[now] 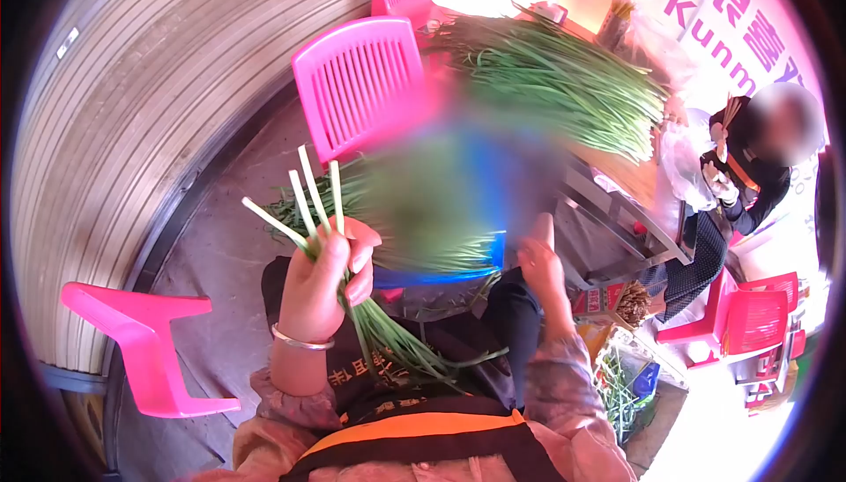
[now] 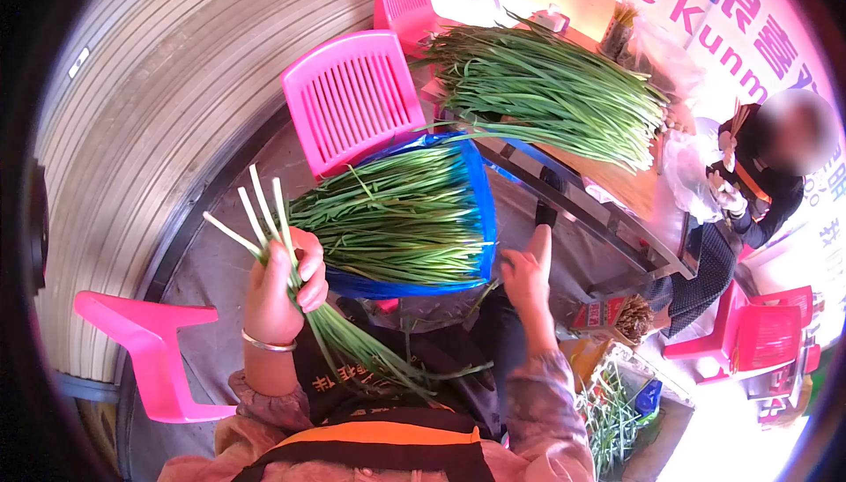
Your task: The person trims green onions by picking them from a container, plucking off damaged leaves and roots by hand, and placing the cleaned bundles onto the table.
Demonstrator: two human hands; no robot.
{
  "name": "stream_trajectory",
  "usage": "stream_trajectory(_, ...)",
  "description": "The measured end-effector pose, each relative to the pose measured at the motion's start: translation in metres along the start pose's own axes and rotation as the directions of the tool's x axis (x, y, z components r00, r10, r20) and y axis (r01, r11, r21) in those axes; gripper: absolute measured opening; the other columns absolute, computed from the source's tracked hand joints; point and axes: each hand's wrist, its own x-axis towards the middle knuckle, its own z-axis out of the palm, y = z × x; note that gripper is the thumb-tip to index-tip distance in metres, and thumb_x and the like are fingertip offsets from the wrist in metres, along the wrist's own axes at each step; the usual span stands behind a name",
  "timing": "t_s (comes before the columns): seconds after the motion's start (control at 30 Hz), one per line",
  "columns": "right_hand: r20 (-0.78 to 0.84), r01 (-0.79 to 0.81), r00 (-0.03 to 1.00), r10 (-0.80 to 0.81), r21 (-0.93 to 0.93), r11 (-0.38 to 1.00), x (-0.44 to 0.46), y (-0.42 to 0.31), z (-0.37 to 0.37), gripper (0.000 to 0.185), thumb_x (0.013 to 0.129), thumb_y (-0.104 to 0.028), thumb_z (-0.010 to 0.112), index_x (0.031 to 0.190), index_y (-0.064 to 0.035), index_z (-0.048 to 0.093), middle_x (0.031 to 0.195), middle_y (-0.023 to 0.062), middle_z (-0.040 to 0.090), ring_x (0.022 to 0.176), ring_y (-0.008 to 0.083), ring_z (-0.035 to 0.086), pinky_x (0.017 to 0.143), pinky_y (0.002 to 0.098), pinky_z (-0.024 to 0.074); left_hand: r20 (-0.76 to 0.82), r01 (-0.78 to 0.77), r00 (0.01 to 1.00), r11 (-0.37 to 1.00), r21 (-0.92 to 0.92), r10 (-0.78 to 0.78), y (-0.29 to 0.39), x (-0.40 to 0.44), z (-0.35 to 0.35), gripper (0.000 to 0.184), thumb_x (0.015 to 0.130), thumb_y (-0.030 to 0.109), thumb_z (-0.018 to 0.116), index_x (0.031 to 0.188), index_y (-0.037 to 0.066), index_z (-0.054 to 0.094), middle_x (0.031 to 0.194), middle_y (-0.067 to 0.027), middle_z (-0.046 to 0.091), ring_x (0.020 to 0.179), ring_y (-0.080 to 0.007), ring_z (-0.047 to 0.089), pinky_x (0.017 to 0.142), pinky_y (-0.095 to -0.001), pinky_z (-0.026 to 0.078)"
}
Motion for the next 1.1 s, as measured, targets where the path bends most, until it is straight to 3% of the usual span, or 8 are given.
stream_trajectory(0.27, -0.072, -0.004, 0.997, 0.002, -0.028, 1.000, 0.019, -0.013, 0.031, 0.014, 0.082, -0.014, 0.060, 0.095, -0.0095, 0.059, 0.094, 0.0098, 0.060, 0.084, 0.0284, 0.062, 0.072, 0.0400, 0.0498, -0.195, 0.003, 0.975, 0.882, 0.471, 0.101, -0.017, 0.003, -0.005, 0.021, 0.089, 0.014, 0.055, 0.105, 0.000, 0.057, 0.067, 0.0046, 0.043, 0.049, -0.0024, 0.037, 0.044, -0.0184, 0.030)
stream_trajectory(0.4, 0.055, -0.013, 0.998, -0.005, 0.326, 0.945, 0.000, -0.104, -0.063, 0.006, 0.086, -0.010, 0.058, 0.091, -0.0070, 0.058, 0.088, 0.0081, 0.065, 0.082, 0.0221, 0.064, 0.075, 0.0354, 0.0485, -0.134, 0.084, 0.991, 0.761, 0.643, 0.004, -0.033, 0.011, -0.001, 0.021, 0.091, 0.017, 0.056, 0.101, 0.001, 0.065, 0.060, 0.0063, 0.047, 0.053, -0.0006, 0.040, 0.048, -0.0191, 0.032)
stream_trajectory(0.53, -0.019, 0.104, 0.994, -0.110, 0.525, 0.845, -0.022, -0.150, -0.109, 0.005, 0.087, -0.009, 0.059, 0.091, -0.0064, 0.058, 0.085, 0.0049, 0.067, 0.080, 0.0146, 0.064, 0.089, 0.0312, 0.0415, 0.209, -0.235, 0.971, 0.660, 0.713, 0.119, -0.060, 0.024, 0.018, 0.021, 0.082, 0.004, 0.064, 0.103, 0.000, 0.064, 0.095, -0.0037, 0.063, 0.089, -0.0119, 0.059, 0.075, -0.0241, 0.047)
stream_trajectory(0.7, -0.063, 0.051, 0.998, 0.011, 0.888, 0.456, -0.035, -0.185, -0.121, 0.012, 0.087, -0.016, 0.060, 0.096, -0.0073, 0.058, 0.090, 0.0007, 0.064, 0.078, 0.0105, 0.062, 0.105, 0.0399, 0.0208, 0.252, -0.256, 0.962, 0.681, 0.687, 0.107, -0.055, 0.021, 0.041, 0.016, 0.080, 0.006, 0.068, 0.095, 0.002, 0.064, 0.080, -0.0052, 0.059, 0.071, -0.0117, 0.057, 0.064, -0.0254, 0.045)
stream_trajectory(0.8, -0.057, 0.132, 0.991, -0.120, 0.539, 0.832, -0.036, -0.188, -0.129, 0.016, 0.085, -0.017, 0.063, 0.093, -0.0038, 0.058, 0.082, 0.0047, 0.063, 0.069, 0.0144, 0.062, 0.099, 0.0341, 0.0297, 0.277, -0.312, 0.948, 0.616, 0.723, 0.156, -0.042, 0.019, 0.051, 0.014, 0.079, 0.007, 0.068, 0.090, 0.001, 0.062, 0.074, -0.0059, 0.056, 0.065, -0.0128, 0.055, 0.059, -0.0269, 0.043)
stream_trajectory(0.93, -0.080, 0.164, 0.986, -0.144, 0.416, 0.894, -0.037, -0.185, -0.144, 0.009, 0.084, -0.011, 0.061, 0.081, -0.0027, 0.058, 0.070, 0.0051, 0.062, 0.065, 0.0165, 0.062, 0.104, 0.0387, 0.0201, 0.357, -0.432, 0.902, 0.447, 0.784, 0.244, -0.041, 0.021, 0.047, 0.013, 0.079, 0.008, 0.068, 0.085, 0.000, 0.060, 0.069, -0.0067, 0.051, 0.060, -0.0136, 0.053, 0.055, -0.0283, 0.042)
stream_trajectory(1.03, -0.070, 0.027, 0.997, 0.039, 0.752, 0.659, -0.037, -0.171, -0.147, 0.017, 0.093, -0.014, 0.050, 0.086, 0.0000, 0.055, 0.075, 0.0055, 0.063, 0.067, 0.0120, 0.061, 0.079, 0.0275, 0.0451, 0.330, -0.423, 0.905, 0.472, 0.774, 0.270, -0.034, 0.021, 0.047, 0.011, 0.081, 0.008, 0.067, 0.085, 0.000, 0.061, 0.067, -0.0050, 0.051, 0.058, -0.0109, 0.052, 0.053, -0.0260, 0.041)
stream_trajectory(1.1, -0.124, 0.037, 0.984, 0.126, 0.842, 0.538, -0.035, -0.167, -0.154, 0.019, 0.096, -0.017, 0.046, 0.094, 0.0003, 0.053, 0.077, 0.0041, 0.059, 0.061, 0.0082, 0.053, 0.058, 0.0193, 0.0436, 0.274, -0.301, 0.951, 0.633, 0.714, 0.143, -0.033, 0.020, 0.043, 0.009, 0.085, 0.007, 0.063, 0.089, 0.000, 0.061, 0.070, -0.0003, 0.054, 0.057, -0.0049, 0.050, 0.051, -0.0223, 0.040)
